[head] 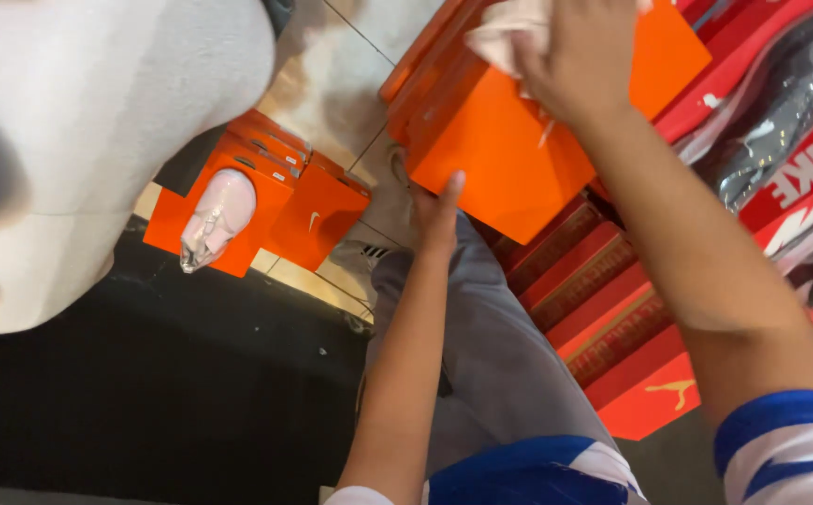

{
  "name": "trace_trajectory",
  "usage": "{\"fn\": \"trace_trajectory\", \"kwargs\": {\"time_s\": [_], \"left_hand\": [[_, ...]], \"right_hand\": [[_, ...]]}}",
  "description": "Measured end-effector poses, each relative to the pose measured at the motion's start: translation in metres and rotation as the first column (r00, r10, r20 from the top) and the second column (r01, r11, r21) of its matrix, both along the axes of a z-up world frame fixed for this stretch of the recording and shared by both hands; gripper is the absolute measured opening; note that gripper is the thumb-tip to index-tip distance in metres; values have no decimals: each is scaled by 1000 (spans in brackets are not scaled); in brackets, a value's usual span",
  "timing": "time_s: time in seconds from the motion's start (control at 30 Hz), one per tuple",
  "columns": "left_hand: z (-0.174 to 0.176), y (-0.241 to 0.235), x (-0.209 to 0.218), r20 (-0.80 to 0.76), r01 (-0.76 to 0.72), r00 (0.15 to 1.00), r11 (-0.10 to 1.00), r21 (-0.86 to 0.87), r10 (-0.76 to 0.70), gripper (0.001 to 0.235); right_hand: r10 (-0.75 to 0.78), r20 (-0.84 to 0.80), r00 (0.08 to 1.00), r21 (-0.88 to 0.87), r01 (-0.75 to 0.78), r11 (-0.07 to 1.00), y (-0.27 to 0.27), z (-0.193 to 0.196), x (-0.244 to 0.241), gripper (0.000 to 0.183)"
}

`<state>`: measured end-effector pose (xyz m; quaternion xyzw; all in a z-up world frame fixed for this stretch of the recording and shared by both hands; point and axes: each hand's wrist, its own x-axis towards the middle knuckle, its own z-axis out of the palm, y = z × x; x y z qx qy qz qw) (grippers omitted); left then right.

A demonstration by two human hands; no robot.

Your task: Cleaning and organizing shoeboxes using a cloth

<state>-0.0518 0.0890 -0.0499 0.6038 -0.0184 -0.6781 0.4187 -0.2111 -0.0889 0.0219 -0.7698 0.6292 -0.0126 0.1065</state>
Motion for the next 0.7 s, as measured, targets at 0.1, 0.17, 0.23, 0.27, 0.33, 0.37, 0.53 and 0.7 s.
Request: {"fn": "trace_trajectory", "kwargs": {"time_s": [0.1,0.17,0.23,0.27,0.33,0.37,0.53,0.7], "left_hand": [[10,0,2,-27,-23,999,996,-87,20,94],[11,-4,2,41,-17,999,992,-127,22,64],[-6,18,-13,23,-88,996,992,-92,90,64],[-16,28,-20,11,-151,988,987,-54,152,65],[9,8,-8,-34,-182,983,983,30,183,81],[20,-5,-6,-87,-211,972,973,96,220,98],[7,-2,-4,-96,-222,969,974,51,226,103],[-15,13,-17,-73,-185,980,983,6,185,100]], "right_hand": [[279,4,960,35,-279,960,-9,-21,45,50],[742,-224,632,429,-620,657,20,-57,70,32],[729,-93,678,597,-548,586,20,-44,93,42],[678,29,734,742,-470,477,20,-40,105,54],[676,-49,735,759,-413,504,-6,-77,51,47],[672,-147,726,761,-351,545,-21,-96,21,42],[-146,-259,955,885,295,359,-94,4,36,48],[492,-148,858,634,-299,713,21,-63,50,52]]}}
